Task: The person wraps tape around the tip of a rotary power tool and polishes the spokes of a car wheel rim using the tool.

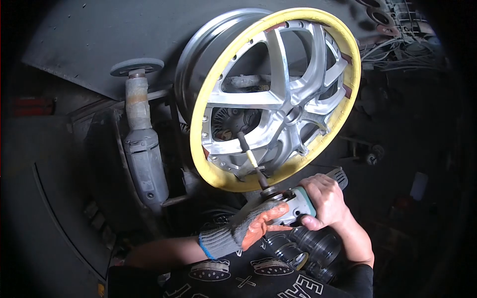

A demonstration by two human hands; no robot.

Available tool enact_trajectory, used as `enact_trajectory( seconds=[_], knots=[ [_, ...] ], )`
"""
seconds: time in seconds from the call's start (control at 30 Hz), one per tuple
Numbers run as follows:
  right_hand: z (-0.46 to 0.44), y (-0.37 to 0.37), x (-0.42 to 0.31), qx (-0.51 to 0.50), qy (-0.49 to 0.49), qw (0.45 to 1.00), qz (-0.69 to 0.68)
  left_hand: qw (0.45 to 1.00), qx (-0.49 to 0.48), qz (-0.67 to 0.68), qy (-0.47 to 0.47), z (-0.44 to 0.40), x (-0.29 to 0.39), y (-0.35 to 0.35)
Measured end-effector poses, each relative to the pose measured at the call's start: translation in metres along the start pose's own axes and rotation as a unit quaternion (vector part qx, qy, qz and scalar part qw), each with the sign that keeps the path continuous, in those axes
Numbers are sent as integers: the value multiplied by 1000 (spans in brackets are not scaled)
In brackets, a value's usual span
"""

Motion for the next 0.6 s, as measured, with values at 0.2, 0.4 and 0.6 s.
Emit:
enact_trajectory(
  seconds=[0.2,0.4,0.6],
  knots=[
    [-16,-15,-35,-9,-23,1000,7,998,50,8,31,39,17,15],
    [-28,-19,-54,4,-24,1000,5,991,105,-76,18,65,44,3],
    [-12,7,-23,30,-20,999,10,995,49,-79,33,25,32,-16]
  ],
)
Point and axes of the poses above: each hand's wrist, its own z-axis away from the middle knuckle, its own y-axis out of the back of the hand, x = y × z, the point moved 6 cm from there along -z, towards the middle knuckle, and after that the axes turned 1 degree about -y, right-handed, at the moved point
